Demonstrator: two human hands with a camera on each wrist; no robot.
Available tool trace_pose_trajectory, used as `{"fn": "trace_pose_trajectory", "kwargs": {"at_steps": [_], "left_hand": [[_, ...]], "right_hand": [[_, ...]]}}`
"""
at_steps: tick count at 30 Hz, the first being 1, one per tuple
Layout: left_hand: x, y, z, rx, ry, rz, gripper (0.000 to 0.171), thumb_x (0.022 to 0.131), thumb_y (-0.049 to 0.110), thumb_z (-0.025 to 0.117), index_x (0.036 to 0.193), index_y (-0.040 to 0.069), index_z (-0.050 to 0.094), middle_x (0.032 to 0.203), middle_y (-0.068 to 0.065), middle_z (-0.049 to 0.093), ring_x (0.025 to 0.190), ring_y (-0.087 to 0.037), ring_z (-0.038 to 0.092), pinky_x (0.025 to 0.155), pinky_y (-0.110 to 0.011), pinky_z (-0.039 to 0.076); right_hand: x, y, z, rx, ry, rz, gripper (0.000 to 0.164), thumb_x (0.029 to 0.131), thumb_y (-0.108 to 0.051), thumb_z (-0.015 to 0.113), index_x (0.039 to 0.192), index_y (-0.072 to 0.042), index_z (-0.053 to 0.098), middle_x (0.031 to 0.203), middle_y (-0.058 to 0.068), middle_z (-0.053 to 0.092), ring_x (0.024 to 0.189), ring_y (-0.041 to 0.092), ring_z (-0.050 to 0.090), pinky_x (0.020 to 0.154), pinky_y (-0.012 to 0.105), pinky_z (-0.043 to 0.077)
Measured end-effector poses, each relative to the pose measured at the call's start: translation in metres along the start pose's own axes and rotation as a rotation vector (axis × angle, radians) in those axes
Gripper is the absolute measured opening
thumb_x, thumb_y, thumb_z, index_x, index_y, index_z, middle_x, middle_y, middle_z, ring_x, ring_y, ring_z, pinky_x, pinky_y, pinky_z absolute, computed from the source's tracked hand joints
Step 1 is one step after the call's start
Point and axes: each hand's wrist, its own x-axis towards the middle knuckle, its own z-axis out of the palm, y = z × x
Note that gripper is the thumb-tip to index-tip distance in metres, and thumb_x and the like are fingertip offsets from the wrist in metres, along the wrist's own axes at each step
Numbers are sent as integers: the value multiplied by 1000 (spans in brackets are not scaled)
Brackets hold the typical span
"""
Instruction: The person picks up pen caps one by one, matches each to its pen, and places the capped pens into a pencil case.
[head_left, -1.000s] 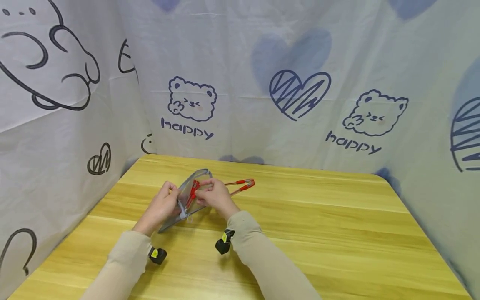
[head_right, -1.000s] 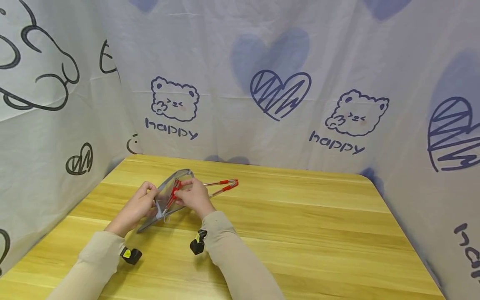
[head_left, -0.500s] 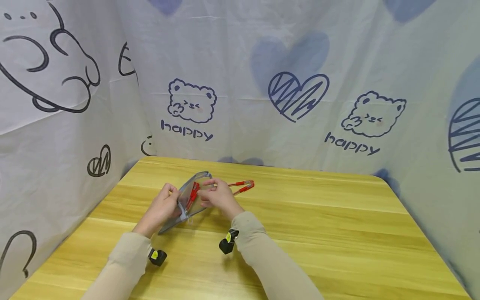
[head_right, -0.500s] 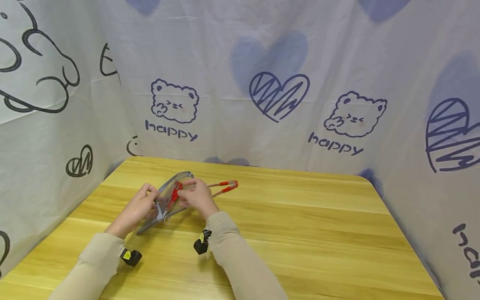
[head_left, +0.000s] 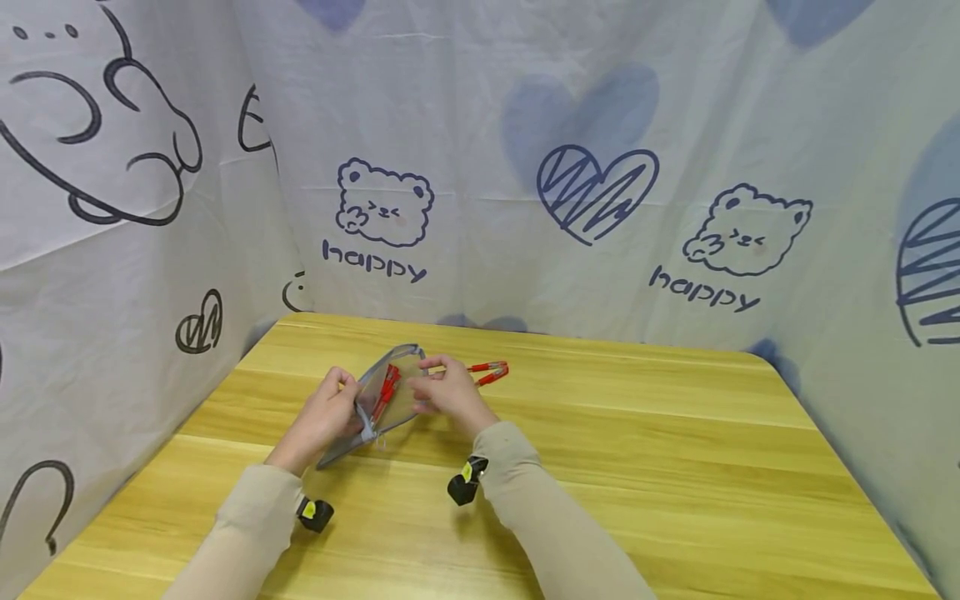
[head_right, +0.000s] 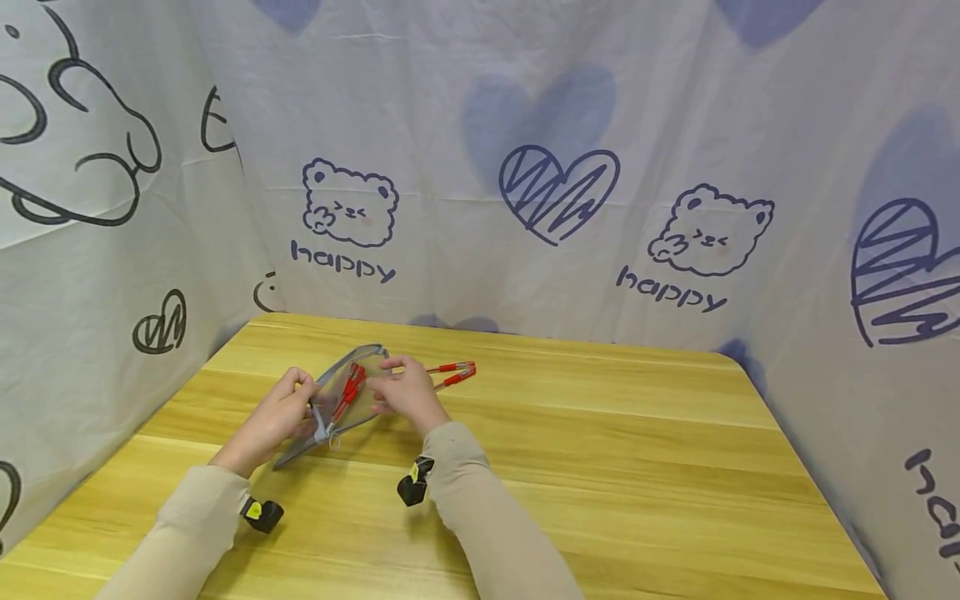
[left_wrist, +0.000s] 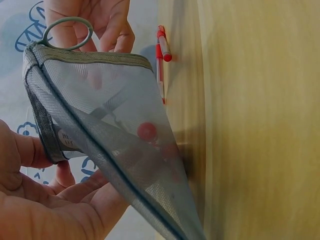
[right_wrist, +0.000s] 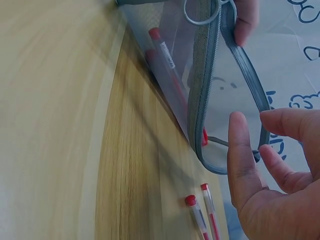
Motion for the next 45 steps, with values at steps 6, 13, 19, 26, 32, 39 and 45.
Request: {"fn": "trace_pose_trajectory", "kwargs": {"at_steps": [6,13,19,26,32,39,45], "left_hand": [[0,0,0,1,-1,1,21,118,21,30,114,2,37,150,-40,49,115,-31,63,98,-48,62],[1,0,1,-10,-5,-1,21,117,21,28,113,2,37,153,-42,47,135,-44,60,99,-50,61],[2,0,1,11,3,-9,21,117,23,30,114,3,38,149,-39,50,127,-39,64,96,-49,63],[2,0,1,7,-5,-8,21,117,22,29,114,3,37,149,-39,49,124,-37,63,97,-50,62],[2,0,0,11,-4,-5,21,117,22,30,114,3,37,146,-37,50,115,-32,63,94,-47,63],[2,-1,-1,14,-8,3,21,118,23,29,113,4,37,140,-34,50,103,-26,62,89,-43,64],[2,-2,-1,16,-11,8,21,118,23,29,113,4,36,135,-33,49,100,-25,61,91,-45,64]], "right_hand": [[0,0,-3,4,11,4,35,101,-3,71,134,-1,60,105,8,65,102,32,71,67,23,62],[1,1,-8,2,8,8,39,102,-3,70,138,2,57,106,10,66,93,24,68,72,27,65],[-1,0,-13,-2,7,1,41,102,-3,69,140,4,55,107,10,68,87,18,65,74,29,65],[-1,-1,-15,5,13,14,43,102,-5,70,142,3,54,106,8,66,89,20,66,68,25,63],[0,0,-17,-2,27,20,45,102,-5,70,142,4,53,112,13,70,101,29,71,66,22,61],[-1,-1,-20,-7,30,17,46,102,-5,70,143,5,53,108,10,69,102,31,72,65,22,61],[1,1,-23,-8,44,13,39,101,-4,70,137,2,56,103,7,66,93,24,69,66,24,62]]}}
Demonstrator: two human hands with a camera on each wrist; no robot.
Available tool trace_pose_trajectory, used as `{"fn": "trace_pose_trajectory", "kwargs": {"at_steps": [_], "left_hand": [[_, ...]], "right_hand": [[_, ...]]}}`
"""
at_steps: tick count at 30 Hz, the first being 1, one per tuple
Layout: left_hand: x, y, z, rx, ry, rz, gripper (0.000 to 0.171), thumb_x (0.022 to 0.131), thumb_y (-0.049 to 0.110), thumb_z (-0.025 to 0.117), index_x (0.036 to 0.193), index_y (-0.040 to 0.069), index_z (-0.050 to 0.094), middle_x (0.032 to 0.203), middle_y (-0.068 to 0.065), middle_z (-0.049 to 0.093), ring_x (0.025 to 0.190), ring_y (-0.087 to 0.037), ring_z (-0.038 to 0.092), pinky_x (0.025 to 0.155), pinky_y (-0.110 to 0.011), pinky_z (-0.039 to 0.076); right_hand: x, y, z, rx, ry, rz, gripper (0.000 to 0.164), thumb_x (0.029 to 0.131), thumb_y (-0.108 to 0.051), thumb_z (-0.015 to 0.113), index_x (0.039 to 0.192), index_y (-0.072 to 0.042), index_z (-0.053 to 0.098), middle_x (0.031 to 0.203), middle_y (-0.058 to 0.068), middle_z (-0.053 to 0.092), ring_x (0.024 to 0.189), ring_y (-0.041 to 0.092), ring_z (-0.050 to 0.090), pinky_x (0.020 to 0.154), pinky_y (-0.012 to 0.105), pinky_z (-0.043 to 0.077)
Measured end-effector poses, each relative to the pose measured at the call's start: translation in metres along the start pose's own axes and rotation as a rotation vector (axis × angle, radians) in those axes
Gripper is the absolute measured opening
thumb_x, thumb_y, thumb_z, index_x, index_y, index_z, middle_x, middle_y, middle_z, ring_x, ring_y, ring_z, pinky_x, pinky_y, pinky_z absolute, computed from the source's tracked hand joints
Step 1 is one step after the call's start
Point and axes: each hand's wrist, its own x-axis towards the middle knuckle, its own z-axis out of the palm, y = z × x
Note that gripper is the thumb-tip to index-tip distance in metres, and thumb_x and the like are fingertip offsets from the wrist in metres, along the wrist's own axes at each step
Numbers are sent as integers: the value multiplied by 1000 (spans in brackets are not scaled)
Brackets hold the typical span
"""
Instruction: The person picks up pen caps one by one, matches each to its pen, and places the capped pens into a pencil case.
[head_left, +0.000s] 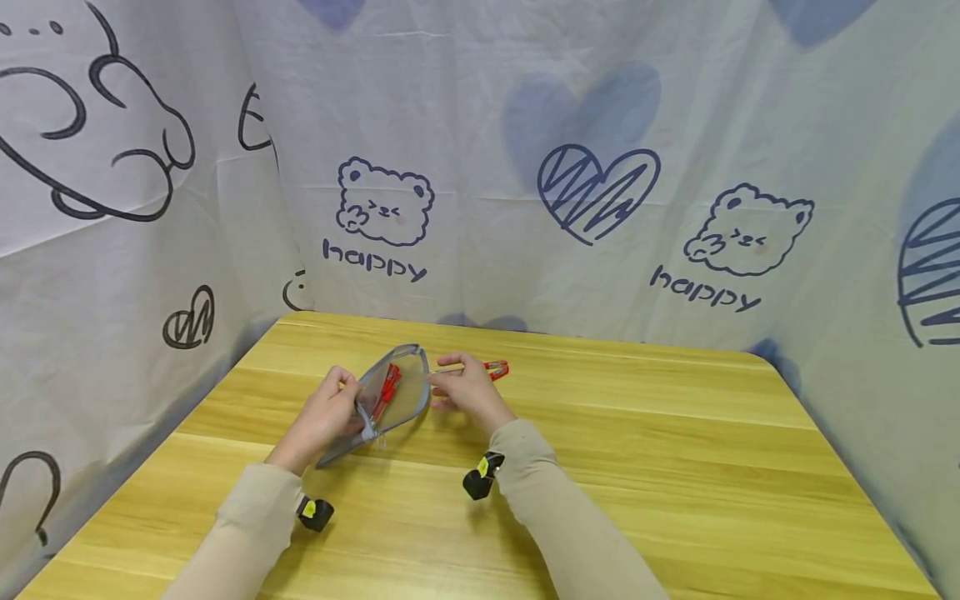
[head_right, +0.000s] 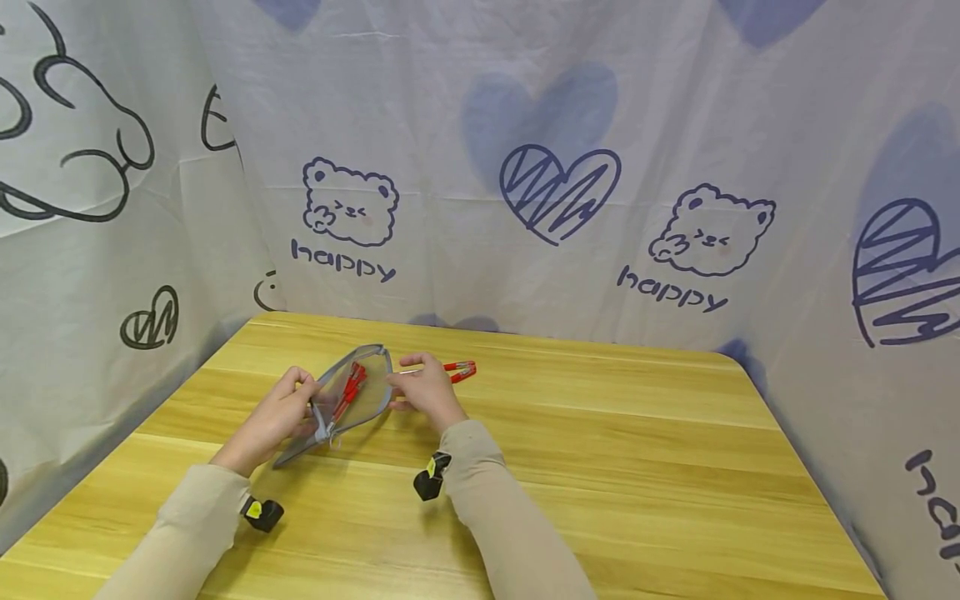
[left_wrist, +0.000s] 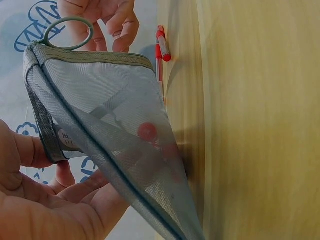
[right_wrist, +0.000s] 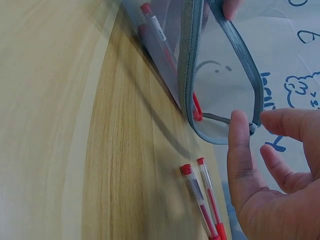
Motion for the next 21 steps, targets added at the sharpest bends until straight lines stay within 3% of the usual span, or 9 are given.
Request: {"fn": "trace_pose_trajectory", "kwargs": {"at_steps": [9,15,21], "left_hand": [[-1,0,1,-8,-1,-2,23,118,24,27,112,4,36,139,-33,50,101,-24,58,96,-49,62],[1,-2,0,-8,4,0,21,118,24,30,112,5,36,100,-12,47,87,-19,52,96,-48,63],[2,-4,0,1,2,6,20,118,22,30,111,5,36,79,-1,39,76,-16,46,93,-44,63]], "right_hand": [[-1,0,-5,23,11,18,43,101,-5,70,140,3,54,105,7,64,92,22,66,70,26,63],[0,2,-10,37,26,20,39,100,-5,71,136,1,56,107,8,62,90,21,65,70,26,64],[3,6,-17,27,27,19,46,101,-6,70,143,3,53,105,8,61,89,22,65,70,26,64]]}}
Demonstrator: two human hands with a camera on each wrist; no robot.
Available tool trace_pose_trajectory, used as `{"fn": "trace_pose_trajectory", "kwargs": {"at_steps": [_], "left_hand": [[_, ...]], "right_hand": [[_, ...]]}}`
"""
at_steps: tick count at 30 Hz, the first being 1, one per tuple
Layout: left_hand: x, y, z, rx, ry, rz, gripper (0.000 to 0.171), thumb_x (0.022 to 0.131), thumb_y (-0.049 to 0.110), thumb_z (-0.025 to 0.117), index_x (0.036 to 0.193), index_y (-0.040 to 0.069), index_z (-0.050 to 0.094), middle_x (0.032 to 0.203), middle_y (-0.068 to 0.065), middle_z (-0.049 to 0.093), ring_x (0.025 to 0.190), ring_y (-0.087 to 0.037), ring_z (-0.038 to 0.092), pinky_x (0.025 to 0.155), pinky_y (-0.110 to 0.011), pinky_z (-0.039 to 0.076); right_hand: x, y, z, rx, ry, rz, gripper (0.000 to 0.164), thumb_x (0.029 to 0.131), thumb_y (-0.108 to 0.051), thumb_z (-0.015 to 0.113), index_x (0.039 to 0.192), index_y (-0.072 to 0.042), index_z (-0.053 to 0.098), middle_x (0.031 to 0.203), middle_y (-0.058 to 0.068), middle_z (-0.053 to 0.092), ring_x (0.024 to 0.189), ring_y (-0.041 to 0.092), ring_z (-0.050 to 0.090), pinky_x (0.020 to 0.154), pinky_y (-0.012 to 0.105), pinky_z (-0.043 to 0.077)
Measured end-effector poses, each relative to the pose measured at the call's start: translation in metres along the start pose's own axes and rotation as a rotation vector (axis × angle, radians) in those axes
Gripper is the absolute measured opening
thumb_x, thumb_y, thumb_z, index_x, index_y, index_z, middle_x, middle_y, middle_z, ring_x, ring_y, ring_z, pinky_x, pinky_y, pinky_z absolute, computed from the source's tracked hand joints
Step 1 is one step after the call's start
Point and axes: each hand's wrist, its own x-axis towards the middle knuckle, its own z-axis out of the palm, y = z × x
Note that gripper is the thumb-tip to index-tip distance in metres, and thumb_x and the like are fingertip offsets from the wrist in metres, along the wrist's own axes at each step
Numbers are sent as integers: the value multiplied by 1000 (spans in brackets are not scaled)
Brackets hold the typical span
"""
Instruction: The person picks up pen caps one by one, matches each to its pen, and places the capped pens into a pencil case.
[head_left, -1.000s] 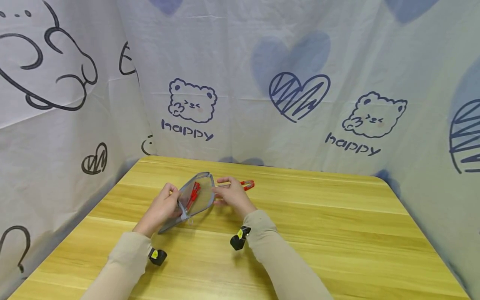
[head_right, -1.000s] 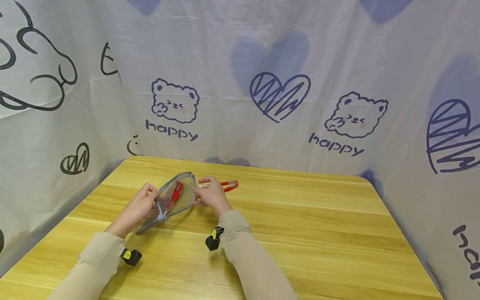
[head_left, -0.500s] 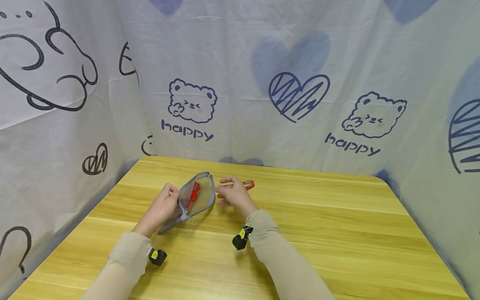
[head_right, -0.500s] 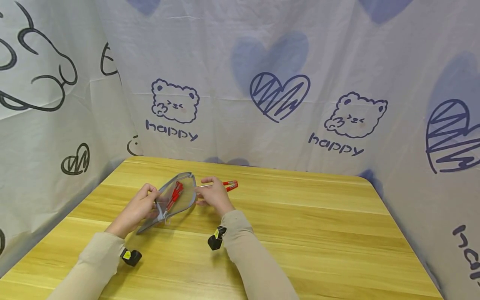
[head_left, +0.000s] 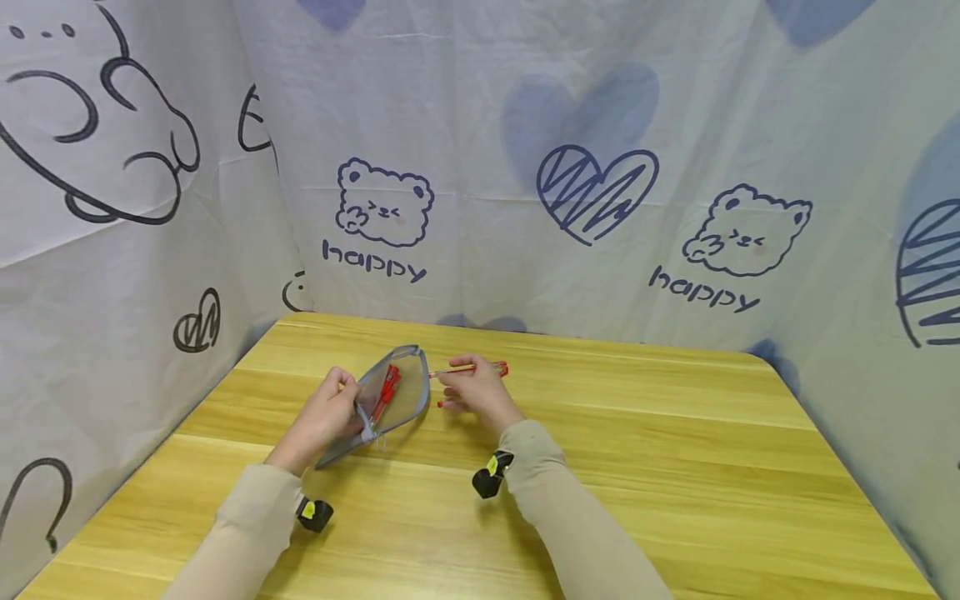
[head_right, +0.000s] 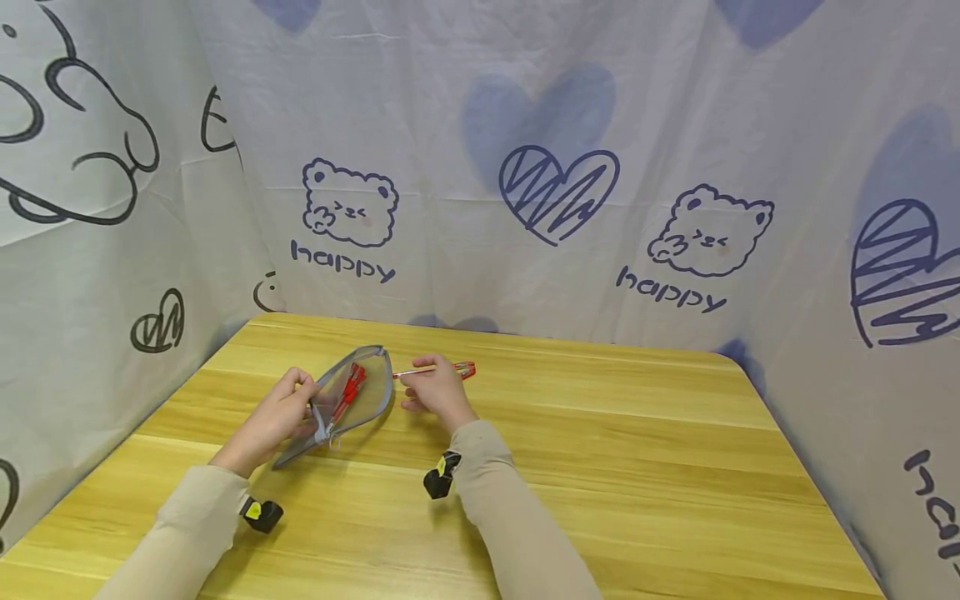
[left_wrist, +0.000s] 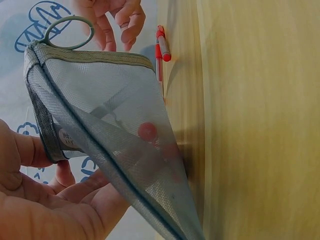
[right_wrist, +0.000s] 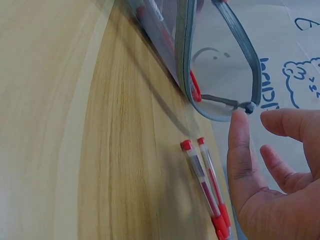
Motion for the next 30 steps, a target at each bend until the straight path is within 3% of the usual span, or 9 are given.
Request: {"fn": "trace_pose_trajectory", "kwargs": {"at_steps": [11,19,25,30], "left_hand": [[1,0,0,-5,2,-9,19,117,22,30,111,5,36,82,-2,40,80,-17,49,99,-51,62],[0,1,0,-4,8,-9,19,117,22,30,111,5,36,95,-7,43,89,-20,53,98,-52,62],[-4,5,0,-1,0,-5,20,117,23,29,111,5,36,106,-15,48,91,-21,55,91,-45,64],[-5,5,0,5,3,-6,21,117,23,29,111,5,37,118,-22,50,91,-22,57,87,-41,63]], "right_hand": [[4,4,-14,-38,42,11,49,101,-7,70,146,3,53,114,11,65,98,26,68,73,28,65],[7,7,-21,-52,93,16,45,100,-4,70,141,4,55,104,11,66,86,19,69,62,21,61],[8,9,-27,-72,100,33,44,100,-6,70,140,4,54,102,17,68,78,16,68,62,23,62],[8,9,-30,-105,121,61,43,102,-8,70,141,2,55,104,14,63,76,16,66,58,20,59]]}}
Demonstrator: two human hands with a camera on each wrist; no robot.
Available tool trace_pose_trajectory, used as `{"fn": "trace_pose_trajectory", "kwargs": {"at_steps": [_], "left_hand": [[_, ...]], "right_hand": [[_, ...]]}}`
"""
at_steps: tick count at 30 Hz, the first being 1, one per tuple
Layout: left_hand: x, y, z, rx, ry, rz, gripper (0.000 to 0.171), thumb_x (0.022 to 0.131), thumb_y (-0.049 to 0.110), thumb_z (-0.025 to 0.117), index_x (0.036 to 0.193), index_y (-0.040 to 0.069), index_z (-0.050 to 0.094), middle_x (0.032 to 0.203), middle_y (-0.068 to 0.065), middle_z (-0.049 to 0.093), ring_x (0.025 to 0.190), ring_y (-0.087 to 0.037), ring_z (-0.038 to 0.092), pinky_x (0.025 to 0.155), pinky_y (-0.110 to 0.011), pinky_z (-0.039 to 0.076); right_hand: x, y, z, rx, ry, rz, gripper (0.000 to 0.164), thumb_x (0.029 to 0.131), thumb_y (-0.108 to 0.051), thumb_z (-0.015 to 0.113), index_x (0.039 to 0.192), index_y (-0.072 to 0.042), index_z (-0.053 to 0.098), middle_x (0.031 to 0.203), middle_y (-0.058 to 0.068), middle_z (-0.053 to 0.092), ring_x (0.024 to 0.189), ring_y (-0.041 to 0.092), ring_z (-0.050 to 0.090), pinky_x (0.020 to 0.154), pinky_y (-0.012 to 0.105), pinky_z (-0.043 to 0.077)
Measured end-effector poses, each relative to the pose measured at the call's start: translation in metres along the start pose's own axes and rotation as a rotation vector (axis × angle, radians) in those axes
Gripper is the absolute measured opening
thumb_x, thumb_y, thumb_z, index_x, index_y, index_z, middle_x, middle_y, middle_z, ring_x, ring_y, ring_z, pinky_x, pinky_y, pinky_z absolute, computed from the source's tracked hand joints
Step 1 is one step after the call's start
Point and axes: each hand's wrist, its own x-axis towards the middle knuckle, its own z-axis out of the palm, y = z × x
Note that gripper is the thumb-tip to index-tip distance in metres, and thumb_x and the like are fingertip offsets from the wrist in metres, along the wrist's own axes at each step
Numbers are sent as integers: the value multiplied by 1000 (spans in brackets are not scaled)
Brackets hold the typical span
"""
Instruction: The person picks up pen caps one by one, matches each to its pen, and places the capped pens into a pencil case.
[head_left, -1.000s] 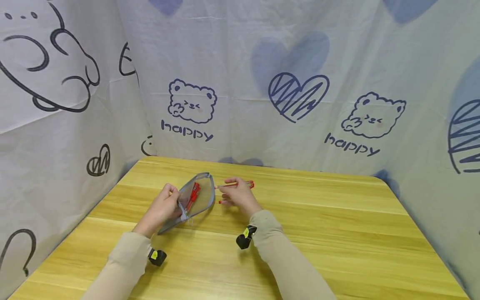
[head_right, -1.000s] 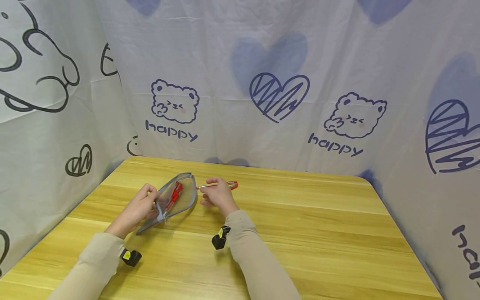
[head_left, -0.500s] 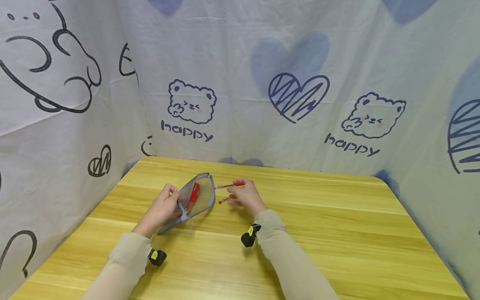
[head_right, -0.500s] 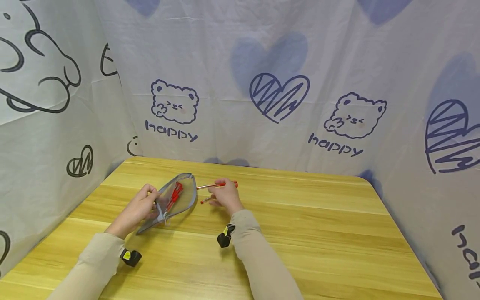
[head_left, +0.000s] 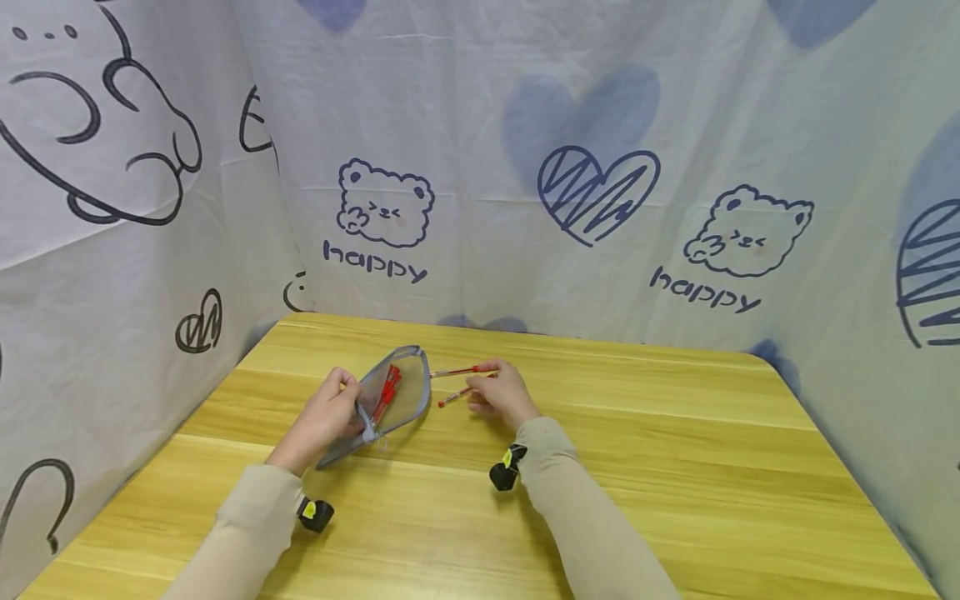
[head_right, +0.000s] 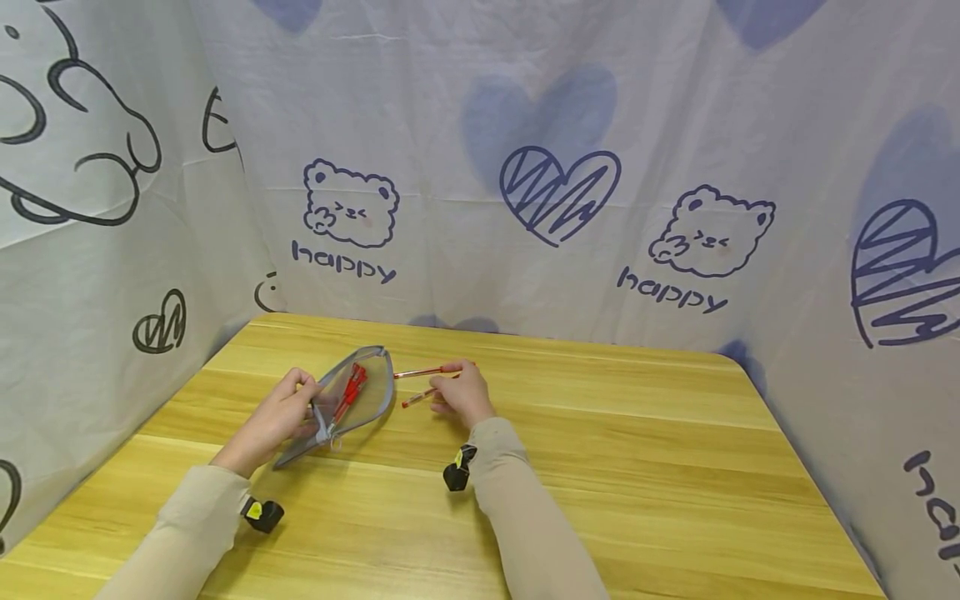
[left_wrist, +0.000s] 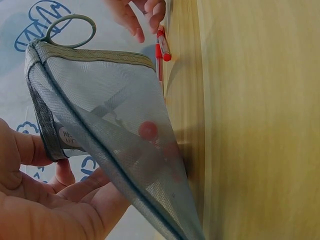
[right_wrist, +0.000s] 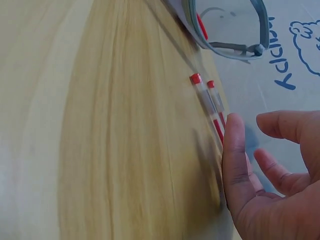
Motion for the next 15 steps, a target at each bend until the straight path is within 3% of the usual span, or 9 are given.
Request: {"fn": "trace_pose_trajectory", "kwargs": {"at_steps": [5,15], "left_hand": [[1,0,0,2,-1,4,22,117,24,29,112,5,37,122,-25,50,92,-22,58,88,-42,64],[1,-1,0,-2,1,-3,21,117,23,29,112,5,37,132,-28,51,95,-22,58,88,-40,63]], "right_hand": [[2,3,-2,-23,15,15,43,103,-9,69,141,2,55,110,14,63,73,13,65,57,21,58],[5,4,-3,-43,25,21,40,103,-7,68,139,2,55,103,16,68,70,13,65,58,23,60]]}}
